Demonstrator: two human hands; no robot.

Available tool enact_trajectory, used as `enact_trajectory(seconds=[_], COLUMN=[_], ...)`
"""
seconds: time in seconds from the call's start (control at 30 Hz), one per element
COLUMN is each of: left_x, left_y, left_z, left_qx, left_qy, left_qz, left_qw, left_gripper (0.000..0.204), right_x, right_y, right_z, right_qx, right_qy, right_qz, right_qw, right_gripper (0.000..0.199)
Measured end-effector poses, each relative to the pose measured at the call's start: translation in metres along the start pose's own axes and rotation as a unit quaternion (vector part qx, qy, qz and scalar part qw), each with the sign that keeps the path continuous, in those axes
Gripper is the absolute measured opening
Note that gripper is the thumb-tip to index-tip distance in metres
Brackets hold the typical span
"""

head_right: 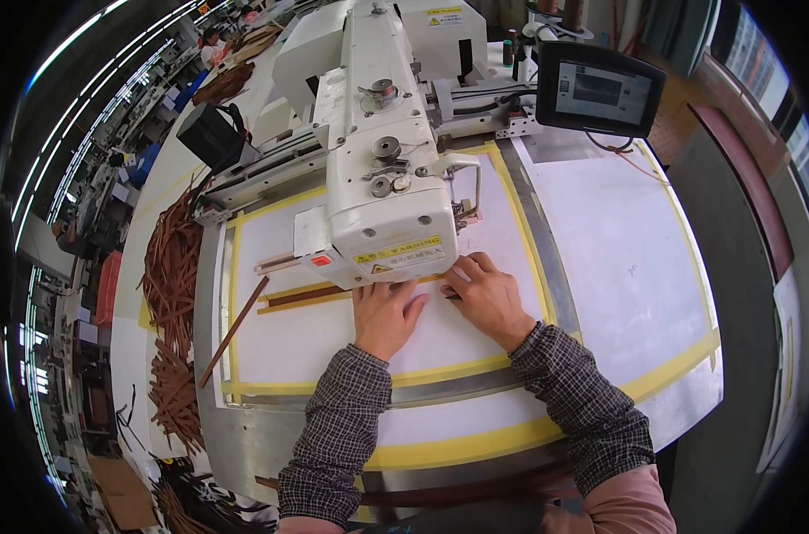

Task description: Assembling leather straps using an automated sewing machine in a factory setting.

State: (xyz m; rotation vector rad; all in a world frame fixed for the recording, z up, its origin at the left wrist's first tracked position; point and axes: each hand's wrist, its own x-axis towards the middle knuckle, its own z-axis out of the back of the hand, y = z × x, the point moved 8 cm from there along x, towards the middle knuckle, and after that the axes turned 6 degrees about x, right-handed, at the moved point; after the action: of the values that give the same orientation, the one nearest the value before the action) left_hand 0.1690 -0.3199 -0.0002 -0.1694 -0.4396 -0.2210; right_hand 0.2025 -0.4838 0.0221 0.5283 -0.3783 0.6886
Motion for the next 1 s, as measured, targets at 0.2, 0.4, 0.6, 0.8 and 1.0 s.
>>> enact_trajectory(seconds=[0.2, 0.4, 0.6, 0.8, 1.0], left_x=[0.000, -0.003, -0.032, -0.119, -0.106], left_y=[0.005, 0.013, 0.154, 0.299, 0.290], left_z=[0.001, 0.010, 0.066, 0.081, 0.087], left_qx=[0.017, -0.008, 0.036, 0.191, 0.108], left_qy=[-0.011, -0.015, -0.087, 0.006, -0.035], left_qz=[0.001, 0.003, 0.139, 0.332, 0.253], left_qw=[1.000, 1.000, 0.986, 0.924, 0.961], left_gripper=[0.036, 0.031, 0.029, 0.044, 0.014], right_x=[0.000, 0.000, -0.017, -0.016, -0.014], right_y=[0.006, 0.007, -0.003, 0.025, 0.019], right_z=[0.002, 0.003, 0.007, -0.005, 0.019], right_qx=[0.013, 0.049, 0.067, 0.128, 0.100], right_qy=[-0.010, -0.014, -0.014, 0.041, 0.020], right_qz=[0.011, 0.015, 0.037, 0.138, 0.132], right_qw=[1.000, 0.999, 0.997, 0.981, 0.986], right_gripper=[0.029, 0.026, 0.026, 0.027, 0.025])
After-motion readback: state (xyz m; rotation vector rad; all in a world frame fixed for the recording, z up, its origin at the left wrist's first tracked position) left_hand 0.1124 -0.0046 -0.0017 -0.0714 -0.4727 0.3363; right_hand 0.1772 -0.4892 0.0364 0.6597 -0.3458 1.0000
